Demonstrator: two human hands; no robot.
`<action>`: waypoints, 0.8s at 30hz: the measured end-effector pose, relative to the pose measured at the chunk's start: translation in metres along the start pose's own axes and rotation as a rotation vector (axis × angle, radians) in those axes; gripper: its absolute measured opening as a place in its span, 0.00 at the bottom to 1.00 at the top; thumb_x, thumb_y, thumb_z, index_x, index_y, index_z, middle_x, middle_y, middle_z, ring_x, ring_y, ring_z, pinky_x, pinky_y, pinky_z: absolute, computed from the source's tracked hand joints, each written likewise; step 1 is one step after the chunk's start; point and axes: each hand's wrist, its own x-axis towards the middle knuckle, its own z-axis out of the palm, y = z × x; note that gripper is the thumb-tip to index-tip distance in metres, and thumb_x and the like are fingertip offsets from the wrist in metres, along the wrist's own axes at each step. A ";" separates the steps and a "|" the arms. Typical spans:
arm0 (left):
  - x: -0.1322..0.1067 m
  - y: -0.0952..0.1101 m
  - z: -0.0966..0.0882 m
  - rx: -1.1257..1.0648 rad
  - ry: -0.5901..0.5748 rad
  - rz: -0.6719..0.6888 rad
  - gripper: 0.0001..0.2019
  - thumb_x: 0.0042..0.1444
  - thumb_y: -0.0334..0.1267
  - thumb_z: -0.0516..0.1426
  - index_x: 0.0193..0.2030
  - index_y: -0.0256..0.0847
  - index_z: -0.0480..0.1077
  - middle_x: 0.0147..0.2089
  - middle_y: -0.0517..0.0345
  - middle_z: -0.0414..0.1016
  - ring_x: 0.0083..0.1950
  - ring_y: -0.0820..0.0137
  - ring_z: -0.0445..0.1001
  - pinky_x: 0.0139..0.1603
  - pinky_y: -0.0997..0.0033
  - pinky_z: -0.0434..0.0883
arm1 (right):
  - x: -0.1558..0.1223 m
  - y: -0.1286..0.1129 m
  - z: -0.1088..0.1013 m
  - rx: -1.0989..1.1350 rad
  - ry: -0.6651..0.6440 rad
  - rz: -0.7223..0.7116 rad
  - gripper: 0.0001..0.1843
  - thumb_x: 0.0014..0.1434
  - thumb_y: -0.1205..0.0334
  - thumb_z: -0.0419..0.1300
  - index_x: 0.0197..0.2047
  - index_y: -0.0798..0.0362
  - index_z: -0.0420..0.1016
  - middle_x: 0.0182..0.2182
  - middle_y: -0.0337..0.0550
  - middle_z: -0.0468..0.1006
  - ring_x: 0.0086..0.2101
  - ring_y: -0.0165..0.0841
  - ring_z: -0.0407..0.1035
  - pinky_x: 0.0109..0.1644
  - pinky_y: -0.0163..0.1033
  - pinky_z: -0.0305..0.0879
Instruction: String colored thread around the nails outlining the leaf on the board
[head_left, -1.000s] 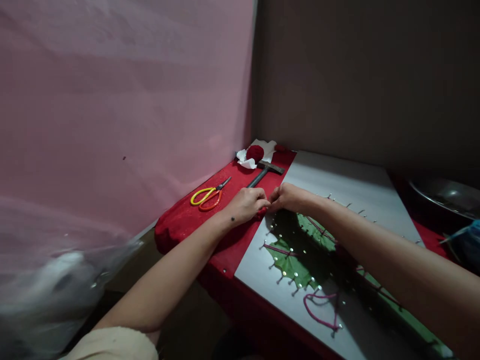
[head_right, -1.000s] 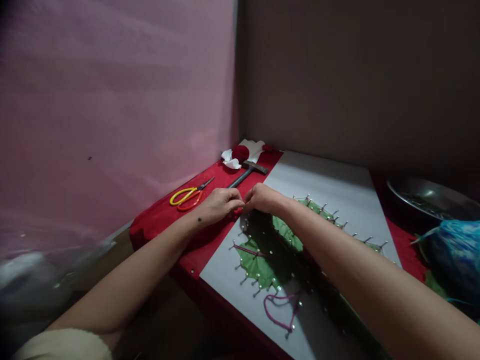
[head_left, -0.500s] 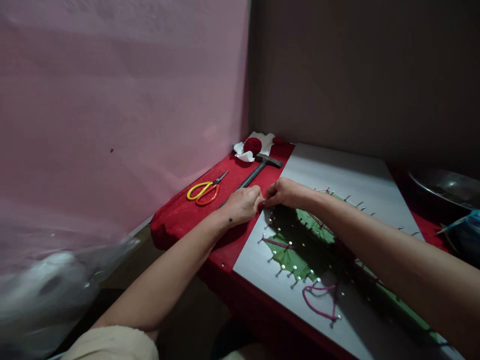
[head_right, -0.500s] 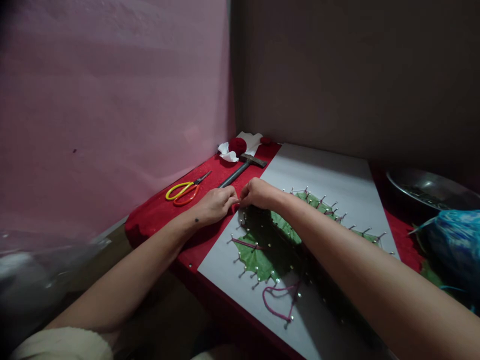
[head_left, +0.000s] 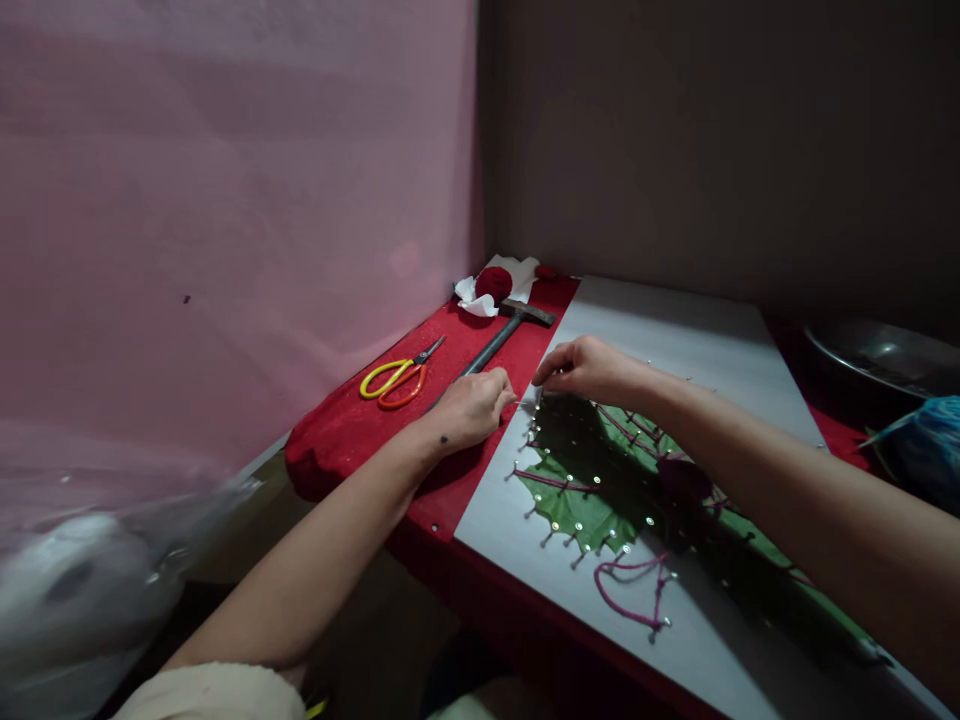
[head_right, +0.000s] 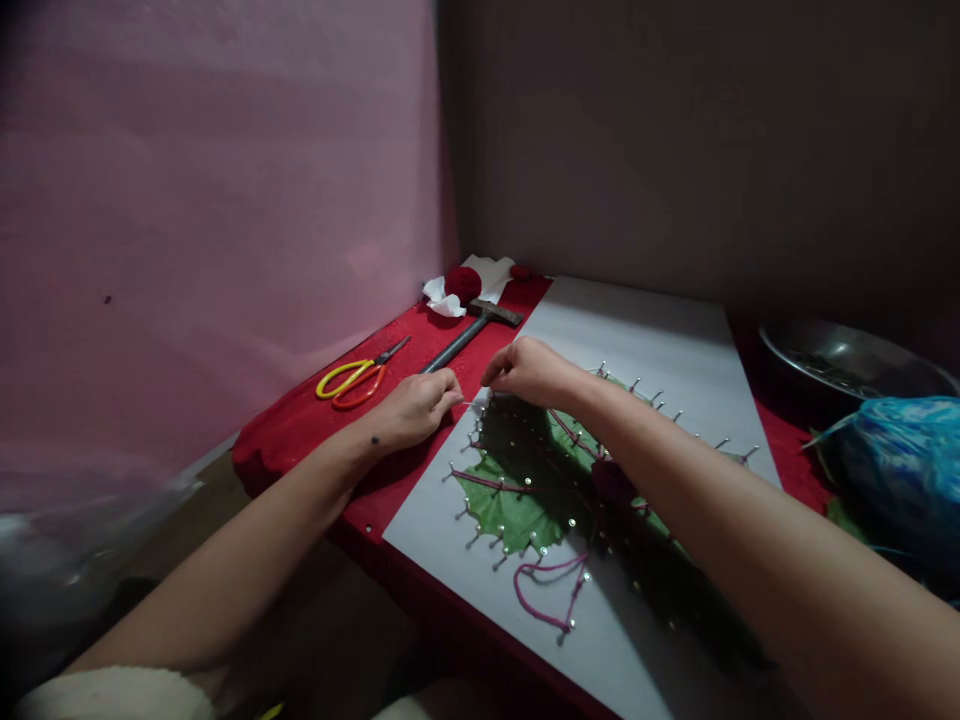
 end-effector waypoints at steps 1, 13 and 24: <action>0.000 0.000 0.000 -0.003 -0.001 -0.002 0.07 0.61 0.36 0.49 0.36 0.39 0.67 0.31 0.57 0.72 0.33 0.69 0.70 0.35 0.71 0.63 | -0.001 0.000 0.001 -0.026 -0.010 -0.027 0.12 0.50 0.69 0.58 0.38 0.57 0.80 0.31 0.43 0.77 0.30 0.29 0.66 0.34 0.33 0.61; 0.006 0.009 -0.010 -0.026 -0.011 -0.018 0.07 0.61 0.35 0.50 0.34 0.38 0.66 0.29 0.58 0.70 0.30 0.71 0.67 0.33 0.72 0.62 | -0.019 0.004 -0.005 -0.189 0.015 -0.093 0.12 0.49 0.73 0.57 0.34 0.56 0.81 0.33 0.44 0.78 0.32 0.30 0.68 0.38 0.34 0.62; 0.007 0.005 -0.010 0.092 -0.056 -0.020 0.06 0.61 0.36 0.49 0.35 0.39 0.65 0.29 0.58 0.70 0.32 0.69 0.68 0.33 0.70 0.60 | -0.017 0.004 0.006 -0.240 0.046 -0.177 0.13 0.51 0.72 0.57 0.35 0.53 0.81 0.32 0.43 0.77 0.31 0.30 0.67 0.38 0.36 0.60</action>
